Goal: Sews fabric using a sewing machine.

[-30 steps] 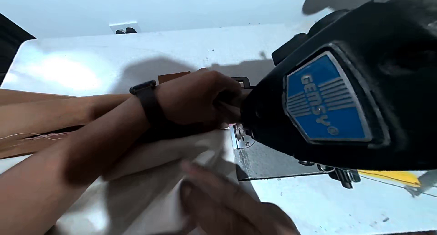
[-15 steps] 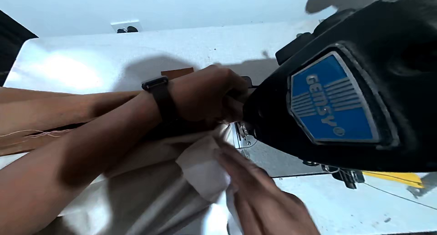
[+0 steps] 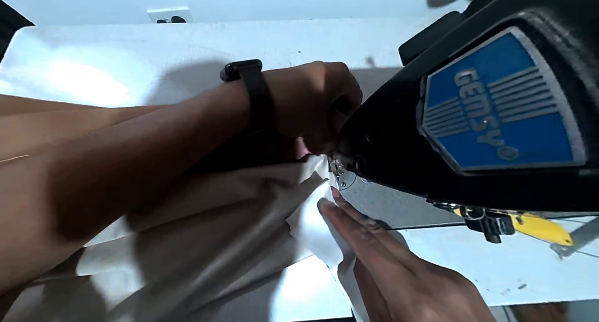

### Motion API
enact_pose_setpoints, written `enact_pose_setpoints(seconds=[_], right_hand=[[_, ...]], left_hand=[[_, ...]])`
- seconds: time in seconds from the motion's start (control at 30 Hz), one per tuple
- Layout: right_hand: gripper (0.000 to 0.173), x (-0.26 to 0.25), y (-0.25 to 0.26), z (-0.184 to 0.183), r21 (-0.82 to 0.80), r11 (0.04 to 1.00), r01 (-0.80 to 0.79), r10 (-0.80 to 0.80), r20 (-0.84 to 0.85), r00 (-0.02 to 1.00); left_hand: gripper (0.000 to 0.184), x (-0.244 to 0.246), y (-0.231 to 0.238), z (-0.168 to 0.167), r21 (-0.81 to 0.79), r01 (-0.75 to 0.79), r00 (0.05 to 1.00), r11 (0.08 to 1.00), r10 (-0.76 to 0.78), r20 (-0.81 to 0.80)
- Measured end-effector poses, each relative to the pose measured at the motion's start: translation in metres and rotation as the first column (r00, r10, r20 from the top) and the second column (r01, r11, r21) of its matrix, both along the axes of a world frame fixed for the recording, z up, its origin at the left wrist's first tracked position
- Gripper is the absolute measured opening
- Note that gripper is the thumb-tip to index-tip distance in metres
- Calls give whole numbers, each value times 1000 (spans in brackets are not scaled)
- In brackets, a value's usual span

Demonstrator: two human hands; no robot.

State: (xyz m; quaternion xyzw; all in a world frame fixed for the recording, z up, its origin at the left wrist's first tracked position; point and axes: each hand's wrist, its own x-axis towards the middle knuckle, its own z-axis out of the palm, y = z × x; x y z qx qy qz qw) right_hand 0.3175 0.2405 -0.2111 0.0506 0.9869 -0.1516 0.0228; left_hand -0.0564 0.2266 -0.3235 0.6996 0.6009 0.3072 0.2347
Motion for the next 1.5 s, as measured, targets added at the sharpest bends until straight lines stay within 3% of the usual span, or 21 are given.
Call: enact_pose_setpoints(seconds=[0.13,0.17,0.2,0.23,0.27,0.43,0.47,0.5,0.53,0.57,0.63,0.7,0.8,1.07,1.17,1.2,1.23,1.27,1.3,1.4,1.5], right_hand=[[49,3,2,1,17,1000,-8,8,7,1000],[48,4,1,1,10,1000,-13,13,11,1000],[47,4,1,1,1,1000,-17,17,14,1000],[47,5,2,2,-9,1000,-17,17,26,1000],[47,6,3,2,-15,1000,-17,18,31,999],[48,10,3,0,-23,999,-30,31,18,999],[48,11,3,-1,-30,999,-34,34,15,999],[49,13,4,-2,-37,999,-34,35,11,999],[48,15,4,-3,-41,999,-33,34,4,999],[47,17,4,-4,-44,999,-32,31,-10,999],[46,20,5,-6,-40,999,-30,29,-24,999],[47,21,5,-5,-46,998,-40,39,-12,999],[49,21,5,-4,-47,998,-51,50,-9,999],[48,22,2,-5,-87,995,-50,49,-21,999],[48,22,3,-6,-123,992,-40,39,-13,999],[48,22,3,-6,-140,990,-36,35,-12,999],[47,22,3,-5,-153,988,-32,30,-17,999],[46,21,3,-5,-164,986,-31,27,-24,999],[46,20,3,-5,-174,984,-30,25,-32,999],[45,19,3,-2,-193,981,-16,12,-24,1000],[44,17,2,1,-199,980,5,-11,-31,999]], left_hand=[[19,17,-5,5,304,70,994,950,-92,57],[16,37,-20,33,277,36,998,960,-51,47],[15,70,-40,100,-117,-131,990,984,124,-69],[16,92,-49,128,-199,-230,971,953,212,-108],[17,103,-56,135,-184,-287,957,940,272,-103],[17,104,-55,120,-176,-410,912,895,397,-104],[17,88,-50,91,-96,-368,928,925,360,-97],[20,58,-38,21,309,-250,965,918,261,6],[24,40,-29,-8,315,-221,974,923,224,28],[30,29,-26,-18,223,-229,973,948,226,39],[38,24,-26,-12,47,-253,966,966,250,60],[40,29,-31,7,-15,-275,960,961,276,40],[37,37,-41,23,7,-327,945,945,328,-17],[42,36,-50,2,54,-362,928,931,365,-73],[39,36,-52,-6,226,-304,946,925,322,-45],[36,46,-55,4,296,-295,948,908,317,-28],[32,65,-64,32,264,-325,937,908,347,-39],[28,93,-75,86,1,-426,900,905,424,-99],[26,112,-79,114,-90,-490,870,867,479,-120],[33,124,-85,122,-42,-528,847,848,523,-91],[48,130,-95,131,3,-576,805,817,568,-172]])
